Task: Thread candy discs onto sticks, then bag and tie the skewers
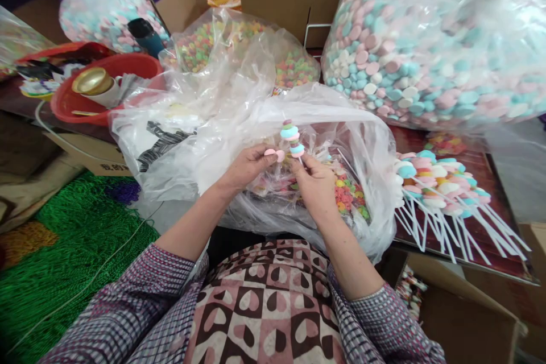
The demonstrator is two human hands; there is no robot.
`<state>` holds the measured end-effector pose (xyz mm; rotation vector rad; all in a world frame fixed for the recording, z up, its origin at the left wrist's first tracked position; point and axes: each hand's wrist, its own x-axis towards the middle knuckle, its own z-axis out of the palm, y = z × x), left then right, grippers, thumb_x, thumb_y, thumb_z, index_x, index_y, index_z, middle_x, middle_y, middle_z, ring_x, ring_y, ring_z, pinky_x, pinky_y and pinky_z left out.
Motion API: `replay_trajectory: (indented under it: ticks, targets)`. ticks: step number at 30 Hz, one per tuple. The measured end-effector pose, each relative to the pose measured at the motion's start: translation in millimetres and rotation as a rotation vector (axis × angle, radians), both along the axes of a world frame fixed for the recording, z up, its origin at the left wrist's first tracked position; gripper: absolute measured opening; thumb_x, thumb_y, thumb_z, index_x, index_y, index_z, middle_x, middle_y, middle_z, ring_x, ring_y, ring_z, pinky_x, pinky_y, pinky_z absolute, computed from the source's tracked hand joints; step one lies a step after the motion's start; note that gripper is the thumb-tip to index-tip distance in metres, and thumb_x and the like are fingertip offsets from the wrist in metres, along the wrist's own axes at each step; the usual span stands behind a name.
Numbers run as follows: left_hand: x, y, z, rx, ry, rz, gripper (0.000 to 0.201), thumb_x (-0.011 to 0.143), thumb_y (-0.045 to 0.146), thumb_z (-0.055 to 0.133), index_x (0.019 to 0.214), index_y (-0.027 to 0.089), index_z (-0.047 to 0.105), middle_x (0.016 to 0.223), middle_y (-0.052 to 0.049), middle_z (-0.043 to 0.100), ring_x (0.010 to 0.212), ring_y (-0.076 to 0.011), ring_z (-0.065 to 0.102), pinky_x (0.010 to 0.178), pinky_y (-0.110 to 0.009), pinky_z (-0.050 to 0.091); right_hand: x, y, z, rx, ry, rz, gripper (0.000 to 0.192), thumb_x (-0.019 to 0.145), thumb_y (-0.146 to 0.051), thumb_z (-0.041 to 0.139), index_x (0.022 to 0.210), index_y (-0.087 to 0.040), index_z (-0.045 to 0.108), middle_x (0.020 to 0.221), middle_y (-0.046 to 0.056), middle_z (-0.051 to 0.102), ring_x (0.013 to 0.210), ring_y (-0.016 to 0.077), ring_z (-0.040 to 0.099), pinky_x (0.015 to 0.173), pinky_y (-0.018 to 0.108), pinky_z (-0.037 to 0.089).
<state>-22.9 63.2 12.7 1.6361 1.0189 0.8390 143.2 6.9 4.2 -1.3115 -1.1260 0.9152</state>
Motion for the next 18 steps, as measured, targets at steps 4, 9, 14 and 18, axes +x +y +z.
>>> replay_trajectory:
  ticks: [4, 9, 14, 18]
  targets:
    - [0, 1, -3.3, -0.003, -0.061, -0.05, 0.03, 0.085, 0.041, 0.062, 0.097, 0.016, 0.073, 0.095, -0.003, 0.073, 0.09, -0.0177, 0.063, 0.083, -0.028, 0.047, -8, 8, -0.7, 0.017, -0.073, 0.038, 0.033, 0.082, -0.038, 0.07, 0.108, -0.021, 0.077, 0.109, 0.005, 0.077, 0.101, 0.0245, 0.068, 0.096, 0.042, 0.049]
    - [1, -4, -2.6, -0.009, 0.005, -0.018, 0.029, 0.089, 0.034, 0.059, 0.109, 0.019, 0.074, 0.11, -0.004, 0.075, 0.105, -0.0211, 0.066, 0.094, -0.033, 0.049, -11, 9, -5.5, 0.014, -0.021, -0.008, 0.03, 0.078, -0.037, 0.074, 0.102, -0.02, 0.076, 0.101, 0.005, 0.078, 0.086, 0.0209, 0.068, 0.086, 0.038, 0.052]
    - [6, -18, 1.5, 0.179, 0.061, 0.165, 0.037, 0.094, 0.029, 0.052, 0.126, 0.018, 0.066, 0.127, -0.007, 0.07, 0.118, -0.0218, 0.064, 0.102, -0.035, 0.048, -9, 5, -3.1, 0.024, -0.001, -0.071, 0.028, 0.076, -0.04, 0.077, 0.095, -0.02, 0.071, 0.091, 0.003, 0.075, 0.077, 0.0178, 0.065, 0.077, 0.034, 0.053]
    - [18, -33, 1.6, 0.371, 0.216, 0.193, 0.04, 0.097, 0.029, 0.044, 0.13, 0.016, 0.063, 0.124, -0.012, 0.07, 0.114, -0.0234, 0.065, 0.1, -0.037, 0.05, -10, 1, -2.2, 0.058, -0.087, -0.098, 0.027, 0.08, -0.044, 0.072, 0.091, -0.019, 0.069, 0.089, 0.004, 0.073, 0.08, 0.0177, 0.064, 0.077, 0.033, 0.051]
